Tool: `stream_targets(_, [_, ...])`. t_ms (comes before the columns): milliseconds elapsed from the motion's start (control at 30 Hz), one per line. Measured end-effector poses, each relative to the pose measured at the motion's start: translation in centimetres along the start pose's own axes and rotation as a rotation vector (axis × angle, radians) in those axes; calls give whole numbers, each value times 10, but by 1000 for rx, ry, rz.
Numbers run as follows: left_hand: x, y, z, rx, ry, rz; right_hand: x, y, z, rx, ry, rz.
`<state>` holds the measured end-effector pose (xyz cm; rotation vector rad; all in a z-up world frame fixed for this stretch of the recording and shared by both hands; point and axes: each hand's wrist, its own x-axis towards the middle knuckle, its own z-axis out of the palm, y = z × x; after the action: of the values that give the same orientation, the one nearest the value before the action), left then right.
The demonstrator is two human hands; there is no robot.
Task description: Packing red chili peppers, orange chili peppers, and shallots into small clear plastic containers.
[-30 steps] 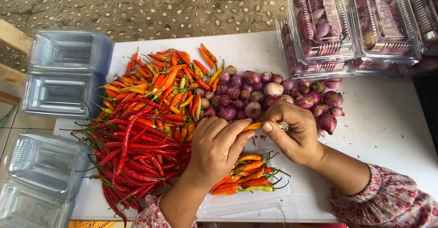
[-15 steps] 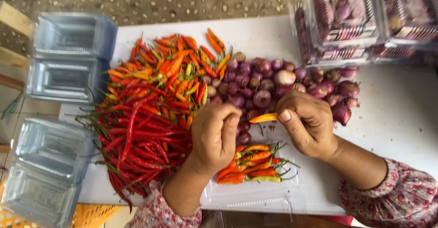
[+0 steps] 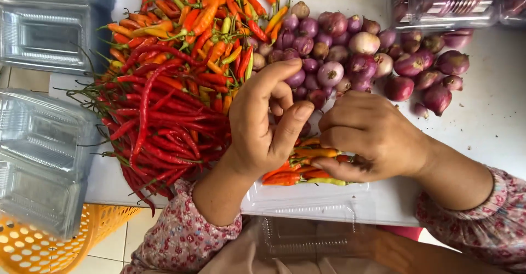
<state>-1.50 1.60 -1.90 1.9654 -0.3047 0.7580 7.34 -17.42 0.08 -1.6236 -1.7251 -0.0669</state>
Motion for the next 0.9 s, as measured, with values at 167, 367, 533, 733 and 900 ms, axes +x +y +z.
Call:
stream_targets(167, [2,3,-1,-13,-19,-5,1,-5,0,76,-24,15])
stream_targets(367, [3,5,-1,23,-35,2,1,-4,3,80,-123,3])
stream_targets(533, [3,7,0,45,-36,9,-4,-4,5,14,-121,26])
stream_targets(733, [4,8,1,67,-71,28,-8,-5,15,-119,-230,52])
stream_targets(900, [8,11,2,85,-31,74,-7,-4,15,-103,-192,57])
